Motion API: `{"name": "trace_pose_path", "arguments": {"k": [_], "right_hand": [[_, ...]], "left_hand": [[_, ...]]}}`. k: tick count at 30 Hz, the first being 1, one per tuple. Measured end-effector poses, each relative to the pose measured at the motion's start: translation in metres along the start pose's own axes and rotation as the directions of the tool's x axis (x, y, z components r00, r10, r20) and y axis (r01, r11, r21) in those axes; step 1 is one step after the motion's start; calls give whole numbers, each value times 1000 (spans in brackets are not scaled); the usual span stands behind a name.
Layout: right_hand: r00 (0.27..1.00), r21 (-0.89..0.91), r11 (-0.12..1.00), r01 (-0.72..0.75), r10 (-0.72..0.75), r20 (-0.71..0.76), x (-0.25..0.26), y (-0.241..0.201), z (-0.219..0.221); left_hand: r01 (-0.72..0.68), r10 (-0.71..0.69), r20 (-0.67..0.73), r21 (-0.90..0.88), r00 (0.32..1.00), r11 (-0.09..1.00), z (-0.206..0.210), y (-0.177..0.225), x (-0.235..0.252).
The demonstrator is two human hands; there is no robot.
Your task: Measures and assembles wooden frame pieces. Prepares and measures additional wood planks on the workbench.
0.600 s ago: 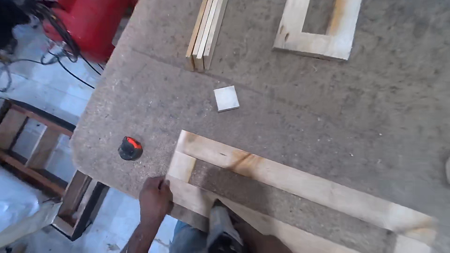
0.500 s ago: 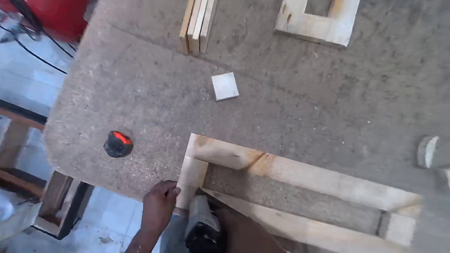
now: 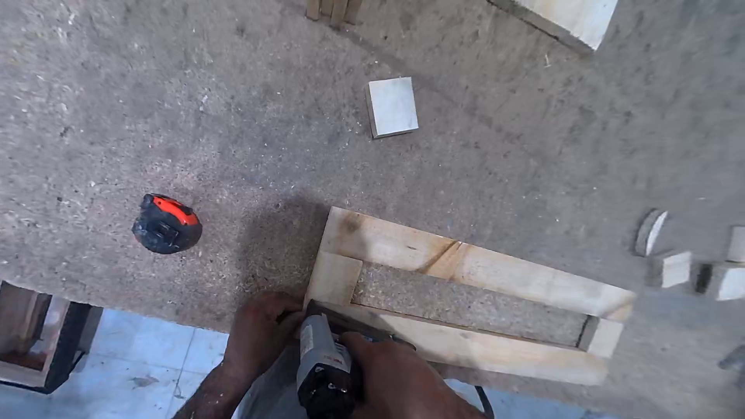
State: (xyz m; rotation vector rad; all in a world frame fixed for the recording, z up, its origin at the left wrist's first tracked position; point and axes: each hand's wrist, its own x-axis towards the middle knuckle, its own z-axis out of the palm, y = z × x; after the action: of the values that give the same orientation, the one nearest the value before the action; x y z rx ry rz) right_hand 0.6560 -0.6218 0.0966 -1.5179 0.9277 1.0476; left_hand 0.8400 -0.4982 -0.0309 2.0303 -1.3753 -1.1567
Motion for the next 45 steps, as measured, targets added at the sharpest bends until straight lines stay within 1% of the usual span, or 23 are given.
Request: {"name": "trace_pose_path", "arguments": {"k": [4, 10, 16, 18, 22, 25, 28, 35, 41, 45], "right_hand": [[999, -5, 1000, 8, -8, -45, 0, 0, 3], [999, 10, 999, -46, 46, -21, -3, -6, 1], [997, 36, 997, -73, 74, -38, -7, 3, 4], [996, 51, 997, -57, 60, -61, -8, 7, 7], [994, 63, 995, -83, 86, -60, -13, 13, 8], [994, 80, 995, -65, 71, -83, -15, 22, 11], [993, 94, 994, -59, 69, -98, -17, 30, 12], [990, 100, 995, -20, 34, -139, -20, 49, 17], [994, 109, 990, -93, 99, -53, -19, 46, 8], [995, 129, 987, -99, 101, -3, -19, 48, 4]], "left_hand": [[-31, 31, -17, 5, 999, 999, 2, -2, -1], [-52, 52, -35, 4, 998, 999, 4, -3, -3], [-24, 24, -28, 18, 999, 1000, 5, -5, -3], [-28, 28, -32, 6, 999, 1000, 6, -6, -3], [-28, 27, -30, -13, 999, 1000, 8, -9, -3], [-13, 12, -19, -31, 1000, 999, 7, -9, -5], [-33, 31, -44, -49, 999, 998, 9, -11, -5], [-42, 39, -46, -68, 998, 997, 10, -15, -5], [-14, 12, -34, -58, 999, 998, 9, -16, -4], [28, -29, -7, -66, 1000, 997, 6, -12, -2]]}}
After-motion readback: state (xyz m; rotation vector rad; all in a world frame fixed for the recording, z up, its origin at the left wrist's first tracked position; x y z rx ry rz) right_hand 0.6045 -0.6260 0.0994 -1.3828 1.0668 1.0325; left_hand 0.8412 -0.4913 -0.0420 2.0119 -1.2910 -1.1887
